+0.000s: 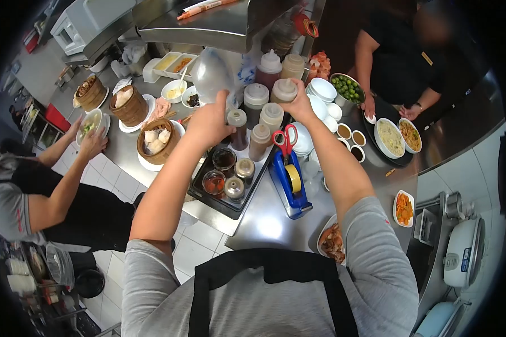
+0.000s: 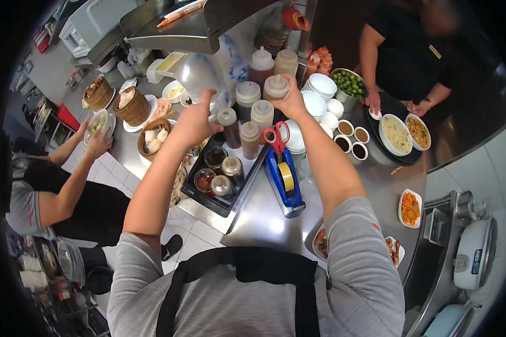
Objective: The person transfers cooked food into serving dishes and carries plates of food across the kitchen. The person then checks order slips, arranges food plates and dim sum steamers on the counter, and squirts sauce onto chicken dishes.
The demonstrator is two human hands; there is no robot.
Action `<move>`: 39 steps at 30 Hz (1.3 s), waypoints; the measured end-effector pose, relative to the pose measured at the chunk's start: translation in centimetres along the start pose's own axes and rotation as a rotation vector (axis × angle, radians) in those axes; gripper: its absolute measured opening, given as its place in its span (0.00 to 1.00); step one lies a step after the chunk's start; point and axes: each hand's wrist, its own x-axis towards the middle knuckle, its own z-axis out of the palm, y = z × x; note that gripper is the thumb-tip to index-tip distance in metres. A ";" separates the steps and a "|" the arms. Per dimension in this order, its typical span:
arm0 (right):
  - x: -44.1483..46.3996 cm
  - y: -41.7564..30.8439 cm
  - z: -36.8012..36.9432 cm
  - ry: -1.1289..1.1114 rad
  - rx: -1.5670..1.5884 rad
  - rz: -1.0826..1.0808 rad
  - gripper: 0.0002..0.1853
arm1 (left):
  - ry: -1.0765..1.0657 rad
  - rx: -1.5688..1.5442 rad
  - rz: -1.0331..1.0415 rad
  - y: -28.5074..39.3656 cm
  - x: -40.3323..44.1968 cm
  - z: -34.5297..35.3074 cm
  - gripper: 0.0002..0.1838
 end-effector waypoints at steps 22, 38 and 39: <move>-17.6 -22.0 -4.7 0.085 0.148 -0.423 0.43 | 0.379 -0.881 0.531 15.3 -11.7 -2.7 0.53; -41.4 -18.8 -24.5 -0.668 -0.986 0.709 0.32 | -0.319 -0.943 0.165 13.4 -19.6 10.5 0.28; -41.4 -18.2 -23.7 -0.648 -0.962 0.687 0.27 | -0.315 -0.944 0.161 13.3 -19.8 10.9 0.27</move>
